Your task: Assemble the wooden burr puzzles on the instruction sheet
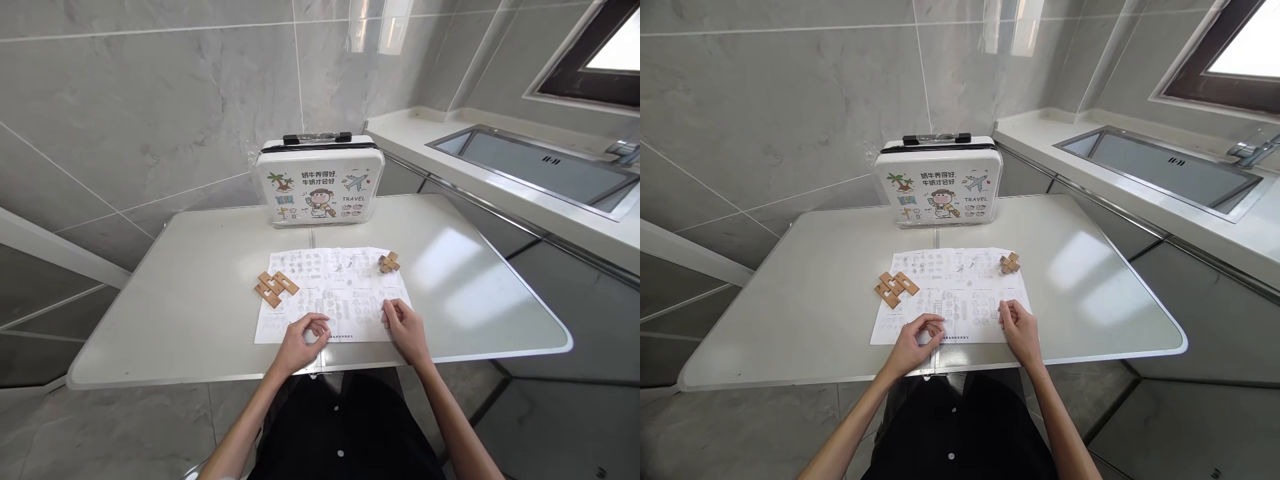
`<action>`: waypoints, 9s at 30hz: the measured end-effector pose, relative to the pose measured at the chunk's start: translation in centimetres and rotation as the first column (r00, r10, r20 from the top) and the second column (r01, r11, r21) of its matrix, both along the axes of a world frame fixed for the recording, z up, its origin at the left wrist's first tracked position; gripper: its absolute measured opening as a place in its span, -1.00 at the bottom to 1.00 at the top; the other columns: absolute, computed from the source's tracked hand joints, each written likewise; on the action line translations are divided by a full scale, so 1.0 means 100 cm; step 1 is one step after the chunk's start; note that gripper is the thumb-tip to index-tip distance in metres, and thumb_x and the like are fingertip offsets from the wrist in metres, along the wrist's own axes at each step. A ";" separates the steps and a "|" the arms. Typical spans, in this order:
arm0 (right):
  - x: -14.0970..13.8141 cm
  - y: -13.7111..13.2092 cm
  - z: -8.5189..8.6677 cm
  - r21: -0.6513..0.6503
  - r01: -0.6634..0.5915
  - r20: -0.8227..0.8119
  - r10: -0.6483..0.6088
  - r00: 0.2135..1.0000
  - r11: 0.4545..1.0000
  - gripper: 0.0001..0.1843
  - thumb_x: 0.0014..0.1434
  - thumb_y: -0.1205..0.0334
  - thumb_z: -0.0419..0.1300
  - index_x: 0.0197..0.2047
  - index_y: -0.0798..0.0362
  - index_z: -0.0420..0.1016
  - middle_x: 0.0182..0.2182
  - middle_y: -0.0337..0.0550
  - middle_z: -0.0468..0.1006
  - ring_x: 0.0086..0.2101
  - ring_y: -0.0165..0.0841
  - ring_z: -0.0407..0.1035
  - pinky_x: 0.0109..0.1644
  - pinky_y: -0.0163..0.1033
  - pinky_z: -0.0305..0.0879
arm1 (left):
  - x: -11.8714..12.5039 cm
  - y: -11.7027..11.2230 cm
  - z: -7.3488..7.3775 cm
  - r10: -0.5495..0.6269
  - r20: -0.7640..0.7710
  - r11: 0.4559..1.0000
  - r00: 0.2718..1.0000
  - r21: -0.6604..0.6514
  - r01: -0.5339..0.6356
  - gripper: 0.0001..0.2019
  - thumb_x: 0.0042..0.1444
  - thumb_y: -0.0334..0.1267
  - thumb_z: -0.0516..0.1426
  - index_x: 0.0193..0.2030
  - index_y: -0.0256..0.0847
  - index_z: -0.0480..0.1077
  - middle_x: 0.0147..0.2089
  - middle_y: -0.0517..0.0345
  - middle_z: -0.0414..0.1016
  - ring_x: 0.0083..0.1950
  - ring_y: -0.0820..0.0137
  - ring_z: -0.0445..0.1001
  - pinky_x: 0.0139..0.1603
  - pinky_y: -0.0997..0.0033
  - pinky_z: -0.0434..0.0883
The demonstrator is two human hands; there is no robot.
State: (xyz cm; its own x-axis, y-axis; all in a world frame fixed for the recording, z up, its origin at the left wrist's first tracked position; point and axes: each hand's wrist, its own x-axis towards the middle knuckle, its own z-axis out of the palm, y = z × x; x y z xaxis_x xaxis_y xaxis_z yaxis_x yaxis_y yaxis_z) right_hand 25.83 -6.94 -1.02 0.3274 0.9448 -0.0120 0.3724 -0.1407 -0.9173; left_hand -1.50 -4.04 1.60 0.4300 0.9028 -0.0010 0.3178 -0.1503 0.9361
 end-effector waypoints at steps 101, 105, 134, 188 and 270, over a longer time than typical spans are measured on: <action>-0.063 -0.002 0.003 -0.143 -0.118 0.457 0.172 0.873 0.983 -0.73 0.30 -0.05 0.21 -0.13 -0.04 0.35 -0.24 -0.13 0.51 -0.33 -0.24 0.46 -0.47 -0.27 0.11 | -0.017 0.025 -0.007 0.270 -0.516 0.876 0.813 0.483 0.016 -0.80 0.31 -0.11 0.19 -0.17 -0.16 0.31 0.26 -0.15 0.30 0.42 -0.08 0.19 0.32 -0.25 0.38; -0.063 0.000 0.002 -0.165 -0.121 0.482 0.187 0.856 0.979 -0.81 0.32 0.04 0.19 -0.17 -0.04 0.33 -0.26 -0.14 0.50 -0.36 -0.27 0.43 -0.48 -0.28 0.05 | -0.016 0.023 -0.005 0.254 -0.516 0.875 0.818 0.483 0.033 -0.79 0.39 -0.12 0.12 -0.25 -0.17 0.32 0.29 -0.14 0.28 0.43 -0.04 0.16 0.32 -0.20 0.37; -0.076 -0.022 0.036 0.082 -0.299 0.126 0.288 0.949 0.951 -0.52 0.51 0.19 -0.17 0.38 -0.07 0.28 -0.27 -0.09 0.57 -0.41 -0.29 0.45 -0.37 -0.24 0.37 | 0.002 -0.004 0.036 -0.038 0.066 0.894 0.997 -0.443 0.064 -0.55 0.41 0.20 -0.01 -0.28 -0.15 0.23 -0.54 0.34 0.13 -0.50 0.47 0.13 -0.45 0.44 0.13; -0.092 -0.030 0.016 0.136 -0.206 0.261 0.165 0.951 0.969 -0.74 0.48 0.12 0.10 0.16 -0.05 0.42 -0.06 0.03 0.56 -0.10 -0.12 0.50 -0.15 -0.07 0.45 | -0.011 -0.006 0.035 0.051 0.192 0.889 0.980 -0.456 0.043 -0.60 0.39 0.13 0.10 -0.18 -0.22 0.37 -0.42 0.25 0.29 -0.39 0.46 0.26 -0.25 0.40 0.28; -0.125 -0.033 0.073 -0.097 -0.475 -0.952 -0.221 -0.213 0.875 -0.72 0.16 0.14 0.47 -0.27 0.12 0.50 -0.57 -0.47 0.14 -0.64 -0.63 -0.19 -0.55 -0.43 -0.05 | -0.008 -0.015 0.029 0.080 0.010 0.965 0.997 -0.252 -0.075 -0.64 0.36 0.03 0.15 -0.19 -0.21 0.62 -0.16 0.03 0.67 -0.06 0.19 0.60 0.03 0.29 0.47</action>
